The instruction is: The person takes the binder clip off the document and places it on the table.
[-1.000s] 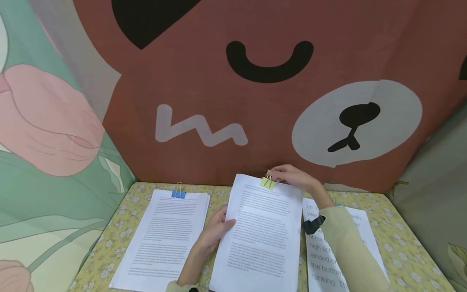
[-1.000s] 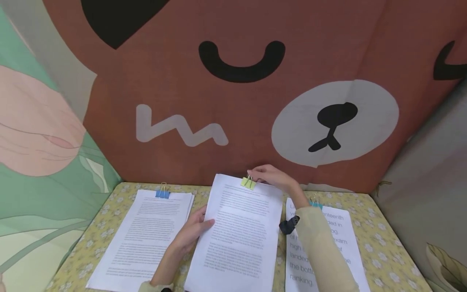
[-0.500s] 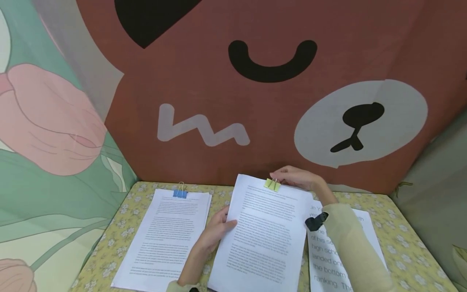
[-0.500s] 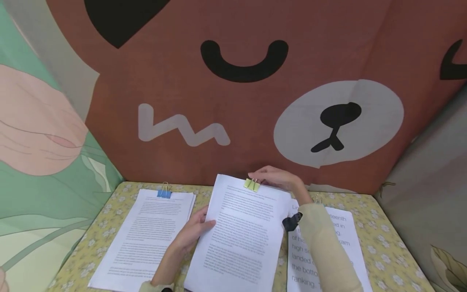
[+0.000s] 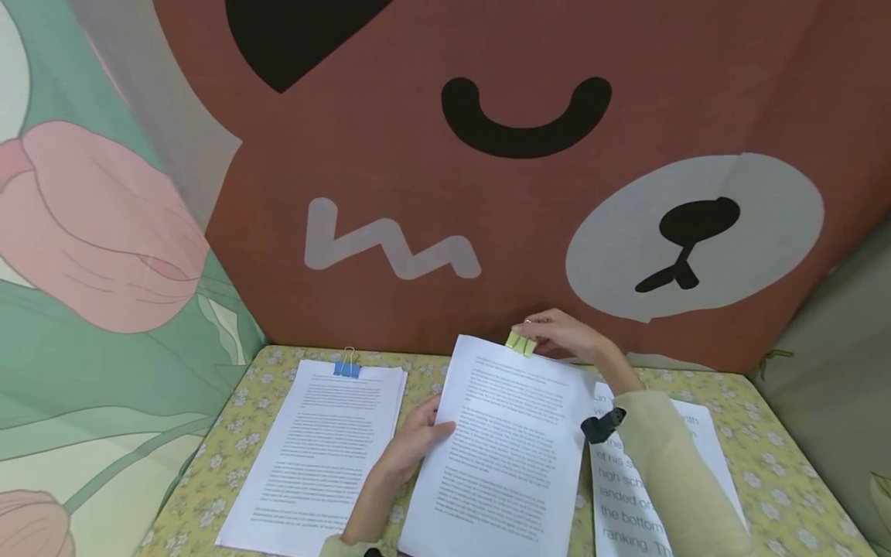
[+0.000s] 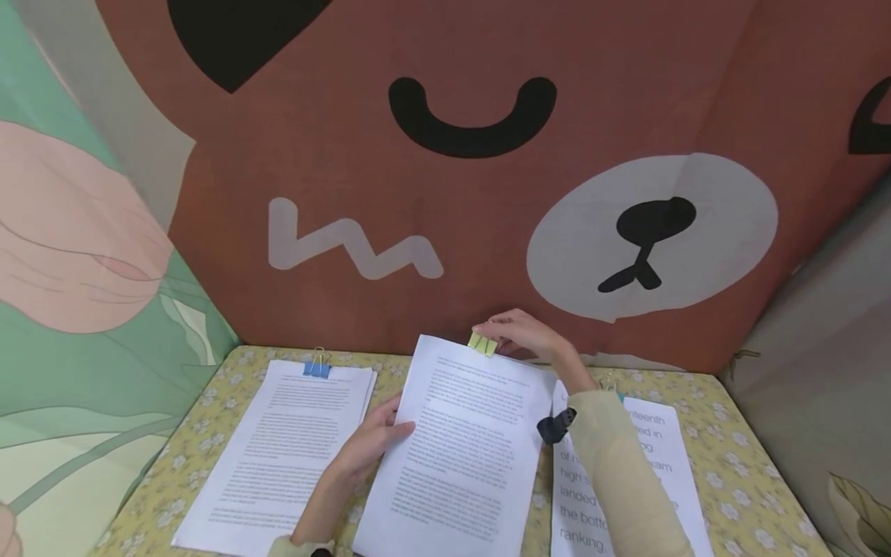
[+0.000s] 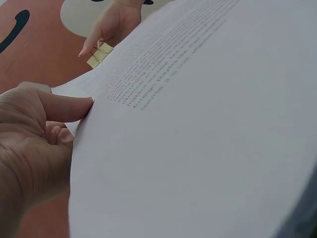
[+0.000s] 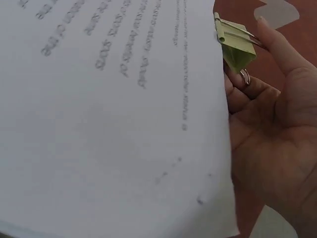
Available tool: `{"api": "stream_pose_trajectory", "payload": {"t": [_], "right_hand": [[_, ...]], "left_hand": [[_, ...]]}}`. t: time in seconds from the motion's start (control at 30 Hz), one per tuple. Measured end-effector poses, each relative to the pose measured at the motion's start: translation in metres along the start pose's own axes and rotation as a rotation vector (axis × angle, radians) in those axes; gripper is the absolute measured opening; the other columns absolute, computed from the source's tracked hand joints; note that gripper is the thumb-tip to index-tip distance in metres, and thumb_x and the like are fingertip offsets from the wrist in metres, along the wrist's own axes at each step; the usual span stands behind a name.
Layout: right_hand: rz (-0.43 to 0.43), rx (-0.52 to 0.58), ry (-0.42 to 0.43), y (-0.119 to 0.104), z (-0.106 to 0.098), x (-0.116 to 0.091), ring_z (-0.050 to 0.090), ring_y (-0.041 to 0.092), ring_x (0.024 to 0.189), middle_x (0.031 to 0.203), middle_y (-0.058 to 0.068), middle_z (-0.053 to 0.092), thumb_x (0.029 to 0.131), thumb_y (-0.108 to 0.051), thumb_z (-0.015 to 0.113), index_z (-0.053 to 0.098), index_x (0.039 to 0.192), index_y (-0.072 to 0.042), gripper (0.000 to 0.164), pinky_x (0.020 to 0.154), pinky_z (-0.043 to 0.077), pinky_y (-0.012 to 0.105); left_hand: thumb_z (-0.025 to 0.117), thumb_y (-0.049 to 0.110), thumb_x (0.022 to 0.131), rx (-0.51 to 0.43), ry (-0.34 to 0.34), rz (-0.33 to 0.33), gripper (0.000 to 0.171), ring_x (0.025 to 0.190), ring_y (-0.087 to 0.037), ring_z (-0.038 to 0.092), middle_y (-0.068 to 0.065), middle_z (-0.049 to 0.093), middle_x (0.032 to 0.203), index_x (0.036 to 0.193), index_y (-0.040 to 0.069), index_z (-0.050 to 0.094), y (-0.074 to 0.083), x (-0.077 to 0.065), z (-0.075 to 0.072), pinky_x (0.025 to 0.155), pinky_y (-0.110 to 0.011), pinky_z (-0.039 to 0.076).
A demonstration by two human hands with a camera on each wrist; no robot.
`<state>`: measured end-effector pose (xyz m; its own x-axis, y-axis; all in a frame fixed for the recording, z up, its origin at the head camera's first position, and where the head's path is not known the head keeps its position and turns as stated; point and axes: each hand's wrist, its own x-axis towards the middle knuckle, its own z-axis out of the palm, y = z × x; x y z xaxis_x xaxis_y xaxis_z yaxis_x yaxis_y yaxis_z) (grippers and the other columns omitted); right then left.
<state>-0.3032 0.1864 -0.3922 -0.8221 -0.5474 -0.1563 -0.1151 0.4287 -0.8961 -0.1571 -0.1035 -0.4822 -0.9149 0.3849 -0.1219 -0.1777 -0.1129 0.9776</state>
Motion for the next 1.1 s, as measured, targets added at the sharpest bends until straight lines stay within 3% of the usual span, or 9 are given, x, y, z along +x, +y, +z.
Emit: {"api": "stream_pose_trajectory", "payload": {"t": [0.17,0.5,0.67,0.87,1.1], "right_hand": [[-0.024,0.023,0.112,0.002,-0.006,-0.006,0.066,0.024,0.083,0.092,0.008,0.065,0.104,-0.030,0.062,0.070,0.103,0.005,0.036,0.084,0.060,0.044],[0.023,0.072,0.185,0.014,-0.005,-0.026,0.067,0.021,0.077,0.087,0.006,0.061,0.104,-0.036,0.062,0.065,0.096,-0.001,0.036,0.078,0.059,0.032],[-0.037,0.101,0.244,0.021,0.003,-0.041,0.067,0.025,0.082,0.088,0.008,0.055,0.106,-0.030,0.061,0.059,0.092,0.000,0.033,0.078,0.058,0.032],[-0.080,0.105,0.350,0.031,0.010,-0.061,0.068,0.019,0.087,0.096,0.008,0.057,0.107,-0.030,0.058,0.062,0.113,0.009,0.039,0.081,0.059,0.033],[-0.047,0.127,0.344,0.048,0.020,-0.079,0.065,0.016,0.087,0.107,0.009,0.065,0.108,-0.029,0.058,0.059,0.127,0.011,0.045,0.081,0.058,0.035]], "left_hand": [[0.048,-0.001,0.102,0.007,-0.011,-0.002,0.053,0.096,-0.027,0.074,-0.020,0.072,0.118,0.154,-0.001,0.041,-0.002,0.000,-0.001,0.083,-0.032,0.058],[0.047,0.000,0.102,0.000,0.020,-0.007,0.055,0.099,-0.027,0.072,-0.018,0.070,0.121,0.156,-0.003,0.037,-0.002,0.001,-0.006,0.087,-0.033,0.056],[0.047,0.000,0.102,-0.029,0.071,-0.022,0.057,0.103,-0.027,0.071,-0.018,0.068,0.126,0.157,-0.003,0.035,-0.003,0.002,-0.006,0.091,-0.033,0.056],[0.045,0.003,0.104,-0.038,0.121,-0.036,0.056,0.113,-0.028,0.068,-0.018,0.066,0.131,0.158,-0.001,0.035,-0.004,0.002,-0.008,0.101,-0.038,0.051],[0.045,0.004,0.103,-0.017,0.161,-0.048,0.054,0.118,-0.025,0.065,-0.013,0.066,0.133,0.157,0.001,0.039,-0.005,0.002,-0.009,0.108,-0.044,0.046]]}}
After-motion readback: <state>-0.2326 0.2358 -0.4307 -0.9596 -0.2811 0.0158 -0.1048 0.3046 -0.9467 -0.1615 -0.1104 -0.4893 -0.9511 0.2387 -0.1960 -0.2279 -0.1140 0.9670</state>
